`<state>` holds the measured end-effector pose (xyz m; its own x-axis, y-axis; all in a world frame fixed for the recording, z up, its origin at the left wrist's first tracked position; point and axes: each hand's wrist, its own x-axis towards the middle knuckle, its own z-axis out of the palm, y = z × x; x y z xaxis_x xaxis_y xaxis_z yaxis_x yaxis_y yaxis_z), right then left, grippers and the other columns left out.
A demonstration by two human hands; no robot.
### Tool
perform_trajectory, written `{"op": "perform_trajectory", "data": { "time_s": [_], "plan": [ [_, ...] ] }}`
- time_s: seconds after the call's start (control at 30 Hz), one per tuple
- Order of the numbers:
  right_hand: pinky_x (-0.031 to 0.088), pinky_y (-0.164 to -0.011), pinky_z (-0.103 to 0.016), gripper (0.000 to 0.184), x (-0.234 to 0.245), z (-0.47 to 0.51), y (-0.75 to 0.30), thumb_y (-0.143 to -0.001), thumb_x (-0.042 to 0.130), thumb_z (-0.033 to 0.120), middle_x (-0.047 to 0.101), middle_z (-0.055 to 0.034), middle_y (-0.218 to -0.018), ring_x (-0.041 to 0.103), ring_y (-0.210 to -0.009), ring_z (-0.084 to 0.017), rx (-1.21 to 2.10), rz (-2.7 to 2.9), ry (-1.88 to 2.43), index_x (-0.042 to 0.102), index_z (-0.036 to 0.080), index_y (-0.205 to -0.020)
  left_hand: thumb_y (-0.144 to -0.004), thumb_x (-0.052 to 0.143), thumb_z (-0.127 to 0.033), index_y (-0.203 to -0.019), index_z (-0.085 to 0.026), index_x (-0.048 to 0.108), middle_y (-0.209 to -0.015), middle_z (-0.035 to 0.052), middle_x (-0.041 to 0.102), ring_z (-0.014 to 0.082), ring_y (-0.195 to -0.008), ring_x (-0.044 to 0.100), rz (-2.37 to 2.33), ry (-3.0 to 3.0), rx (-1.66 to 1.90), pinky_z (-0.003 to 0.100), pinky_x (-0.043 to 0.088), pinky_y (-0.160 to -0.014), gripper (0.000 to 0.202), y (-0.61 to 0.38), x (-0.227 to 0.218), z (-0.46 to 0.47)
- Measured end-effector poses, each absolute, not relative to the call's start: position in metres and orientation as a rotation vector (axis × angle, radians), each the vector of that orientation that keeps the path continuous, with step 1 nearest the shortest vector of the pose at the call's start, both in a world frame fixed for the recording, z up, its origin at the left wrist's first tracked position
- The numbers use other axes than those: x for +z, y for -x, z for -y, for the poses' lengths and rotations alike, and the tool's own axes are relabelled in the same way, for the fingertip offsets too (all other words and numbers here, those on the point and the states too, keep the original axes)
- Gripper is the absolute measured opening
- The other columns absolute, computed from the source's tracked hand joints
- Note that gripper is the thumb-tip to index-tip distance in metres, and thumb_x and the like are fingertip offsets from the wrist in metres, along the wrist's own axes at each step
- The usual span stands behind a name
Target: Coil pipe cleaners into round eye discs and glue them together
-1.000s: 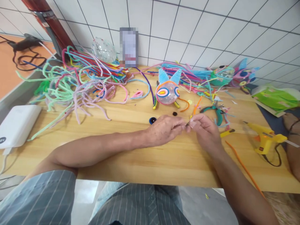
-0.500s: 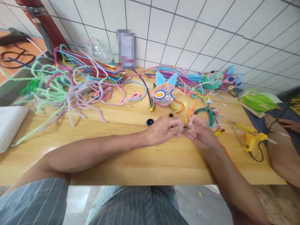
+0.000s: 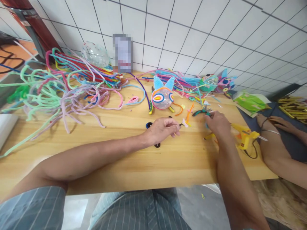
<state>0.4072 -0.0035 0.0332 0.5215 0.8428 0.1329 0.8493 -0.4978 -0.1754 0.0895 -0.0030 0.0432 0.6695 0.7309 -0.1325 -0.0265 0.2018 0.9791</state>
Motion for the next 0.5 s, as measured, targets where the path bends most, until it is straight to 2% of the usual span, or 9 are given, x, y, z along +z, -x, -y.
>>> {"op": "perform_trajectory", "data": {
  "time_s": [0.1,0.2,0.37,0.5],
  "plan": [
    [0.050,-0.095,-0.057,0.031,0.023,-0.005,-0.410,-0.089,0.059,0.024,0.070,-0.0301,-0.116,0.067,-0.113,-0.042,-0.036,1.347,2.690,0.069,0.007,-0.114,-0.091,0.064,-0.017,-0.083,-0.013,0.067,-0.080,0.0027,0.077,0.0089,-0.069,0.066,-0.674,-1.206,0.585,0.022,0.054,-0.073,0.009,-0.090,0.044,0.003],
    [0.049,-0.094,-0.054,0.030,0.018,-0.011,-0.410,-0.090,0.054,0.017,0.069,-0.0303,-0.114,0.068,-0.111,-0.041,-0.019,1.282,2.670,0.069,0.005,-0.113,-0.090,0.064,-0.014,-0.082,-0.013,0.067,-0.078,0.0018,0.076,0.0085,-0.069,0.066,-0.654,-1.206,0.597,0.022,0.054,-0.074,0.008,-0.091,0.044,0.004],
    [0.044,-0.104,-0.053,0.031,0.029,-0.004,-0.405,-0.099,0.046,0.025,0.062,-0.0272,-0.131,0.058,-0.125,-0.039,-0.161,1.190,2.502,0.062,0.012,-0.122,-0.090,0.064,-0.015,-0.080,-0.013,0.067,-0.074,0.0002,0.074,0.0079,-0.068,0.064,-0.649,-1.229,0.600,0.021,0.054,-0.072,0.010,-0.092,0.042,0.004],
    [0.042,-0.106,-0.051,0.025,0.042,0.013,-0.398,-0.100,0.047,0.032,0.058,-0.0215,-0.132,0.054,-0.126,-0.036,-0.409,1.184,1.926,0.056,0.021,-0.122,-0.090,0.064,-0.018,-0.081,-0.013,0.068,-0.075,0.0007,0.074,0.0087,-0.069,0.065,-0.635,-1.264,0.614,0.022,0.054,-0.072,0.010,-0.091,0.041,0.004]
  ]
}}
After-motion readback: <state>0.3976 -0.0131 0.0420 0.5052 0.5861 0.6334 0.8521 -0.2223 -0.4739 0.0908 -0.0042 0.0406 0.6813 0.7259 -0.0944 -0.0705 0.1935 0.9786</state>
